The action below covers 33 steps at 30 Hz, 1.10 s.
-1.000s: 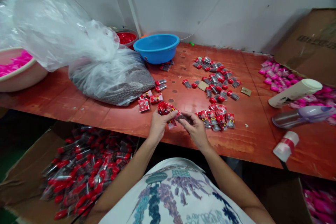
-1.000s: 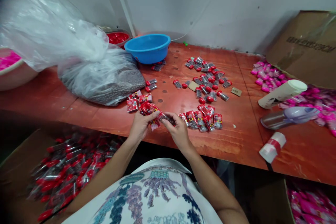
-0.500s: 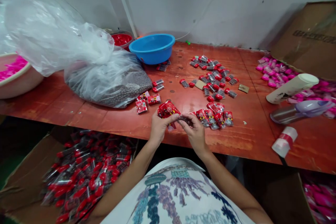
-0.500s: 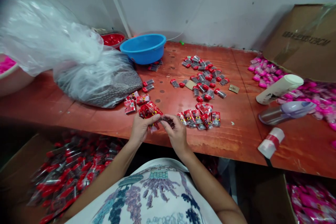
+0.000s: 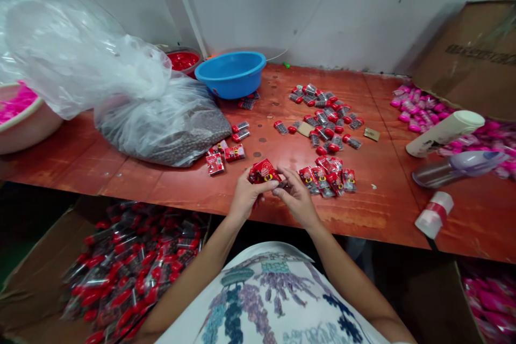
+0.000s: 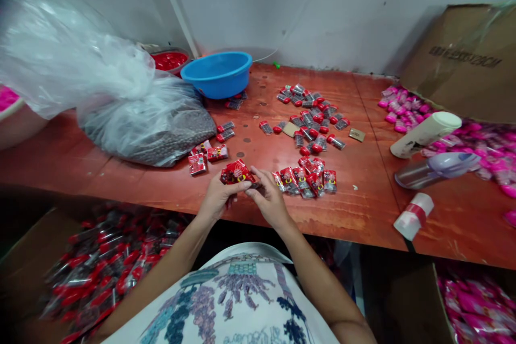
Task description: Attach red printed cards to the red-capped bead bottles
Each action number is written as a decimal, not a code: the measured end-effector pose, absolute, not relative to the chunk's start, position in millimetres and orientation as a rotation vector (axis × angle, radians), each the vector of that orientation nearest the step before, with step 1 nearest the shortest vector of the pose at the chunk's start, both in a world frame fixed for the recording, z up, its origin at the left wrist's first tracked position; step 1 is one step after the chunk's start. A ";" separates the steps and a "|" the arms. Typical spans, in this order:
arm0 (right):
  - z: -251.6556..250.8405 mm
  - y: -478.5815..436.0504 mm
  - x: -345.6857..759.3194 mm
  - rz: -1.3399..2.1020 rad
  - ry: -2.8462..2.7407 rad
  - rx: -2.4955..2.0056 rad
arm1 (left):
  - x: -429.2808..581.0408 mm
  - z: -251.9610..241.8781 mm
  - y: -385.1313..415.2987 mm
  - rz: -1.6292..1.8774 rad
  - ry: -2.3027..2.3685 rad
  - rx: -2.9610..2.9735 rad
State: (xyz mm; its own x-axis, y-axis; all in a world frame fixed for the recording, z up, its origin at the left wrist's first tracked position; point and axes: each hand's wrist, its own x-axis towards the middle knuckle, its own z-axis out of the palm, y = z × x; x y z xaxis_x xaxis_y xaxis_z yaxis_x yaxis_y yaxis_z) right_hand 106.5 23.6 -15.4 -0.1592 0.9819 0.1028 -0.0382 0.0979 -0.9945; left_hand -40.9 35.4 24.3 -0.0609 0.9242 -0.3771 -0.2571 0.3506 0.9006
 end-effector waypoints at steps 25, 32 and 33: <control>-14.1 25.2 107.7 0.865 -1.747 -1.342 | -33.9 -3.9 43.1 1.234 0.961 0.267; -2.3 72.3 90.2 0.934 -1.994 -1.315 | -51.7 -6.2 49.7 1.364 1.037 0.298; 0.5 81.1 88.6 0.951 -2.036 -1.290 | -54.1 -5.8 51.3 1.378 1.033 0.295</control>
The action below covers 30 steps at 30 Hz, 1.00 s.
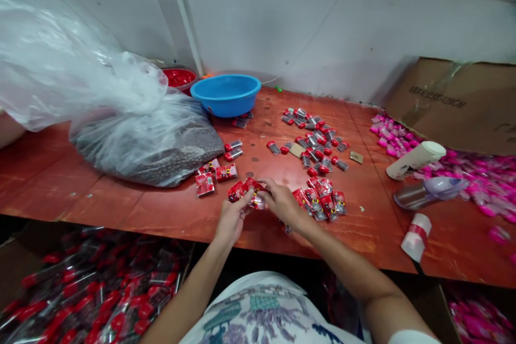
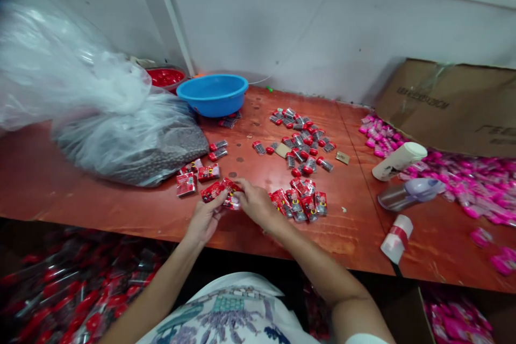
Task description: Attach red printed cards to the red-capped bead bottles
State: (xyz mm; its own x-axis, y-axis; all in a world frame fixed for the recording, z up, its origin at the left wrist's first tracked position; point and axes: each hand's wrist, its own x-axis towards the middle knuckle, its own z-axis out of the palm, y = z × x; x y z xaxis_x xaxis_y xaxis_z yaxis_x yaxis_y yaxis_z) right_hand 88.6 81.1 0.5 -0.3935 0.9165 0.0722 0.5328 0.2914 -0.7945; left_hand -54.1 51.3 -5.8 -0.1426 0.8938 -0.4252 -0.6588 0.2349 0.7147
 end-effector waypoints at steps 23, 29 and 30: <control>-21.5 201.4 84.2 0.472 -2.557 -1.586 | -90.0 -4.3 59.6 1.431 1.111 -0.020; 2.6 129.2 88.0 0.755 -2.262 -1.405 | -84.2 3.2 50.3 1.418 1.100 -0.041; 5.6 110.9 86.4 0.964 -2.026 -1.318 | -82.6 3.8 49.4 1.420 1.094 -0.038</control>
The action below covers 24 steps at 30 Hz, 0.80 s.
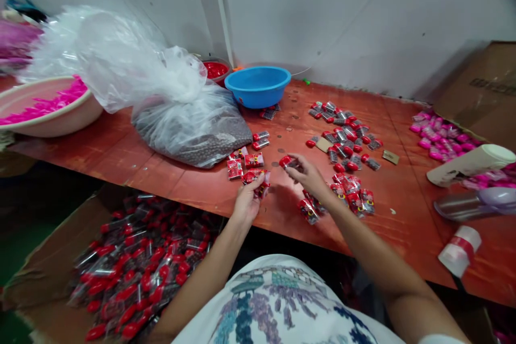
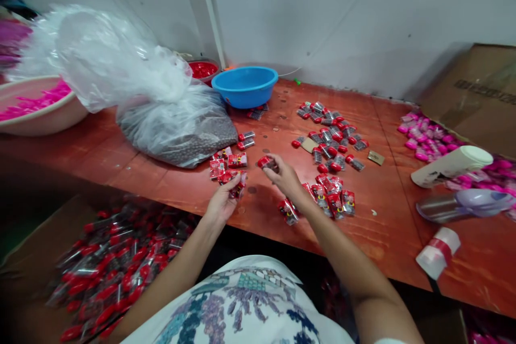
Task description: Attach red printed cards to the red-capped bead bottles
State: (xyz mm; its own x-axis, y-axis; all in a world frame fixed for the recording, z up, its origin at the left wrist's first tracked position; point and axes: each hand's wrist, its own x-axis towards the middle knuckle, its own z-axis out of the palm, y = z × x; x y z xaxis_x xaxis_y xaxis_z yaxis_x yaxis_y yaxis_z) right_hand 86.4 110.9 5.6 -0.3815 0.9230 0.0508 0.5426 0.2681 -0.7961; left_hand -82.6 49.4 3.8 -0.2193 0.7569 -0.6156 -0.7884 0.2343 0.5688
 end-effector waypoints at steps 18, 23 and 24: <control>6.6 26.6 89.8 1.334 -1.278 -1.159 | -48.5 11.7 38.8 1.494 1.124 0.422; 7.7 22.1 88.3 1.386 -1.127 -1.122 | -48.5 19.5 35.6 1.416 1.088 0.591; 7.6 21.7 88.6 1.392 -1.130 -1.117 | -48.3 21.3 35.2 1.410 1.083 0.606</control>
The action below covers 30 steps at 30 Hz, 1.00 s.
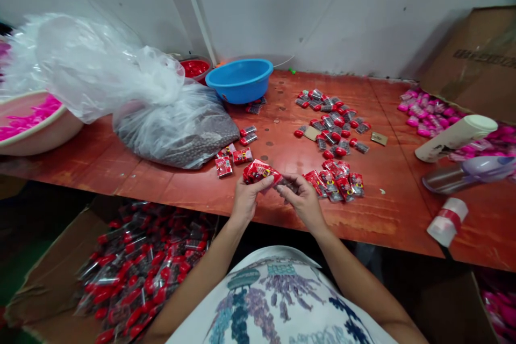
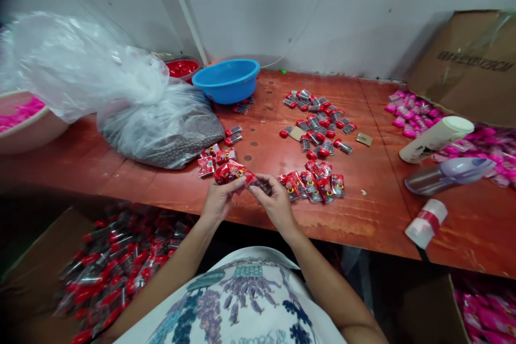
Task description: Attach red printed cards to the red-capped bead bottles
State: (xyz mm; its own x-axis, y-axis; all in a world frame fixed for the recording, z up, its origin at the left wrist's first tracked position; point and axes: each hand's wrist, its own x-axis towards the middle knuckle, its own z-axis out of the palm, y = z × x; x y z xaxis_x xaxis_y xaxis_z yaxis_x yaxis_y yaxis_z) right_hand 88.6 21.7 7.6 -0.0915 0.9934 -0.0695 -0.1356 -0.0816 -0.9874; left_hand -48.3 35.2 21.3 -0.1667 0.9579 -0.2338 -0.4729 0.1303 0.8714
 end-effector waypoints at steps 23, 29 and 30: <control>4.8 16.0 85.3 1.410 -0.840 -1.026 | -48.1 19.7 31.7 1.276 1.120 0.741; -4.0 13.9 89.2 1.052 -1.133 -1.143 | -43.0 27.3 31.1 1.236 1.219 0.782; -5.0 14.4 91.5 1.010 -1.192 -1.151 | -43.5 28.4 31.8 1.224 1.231 0.791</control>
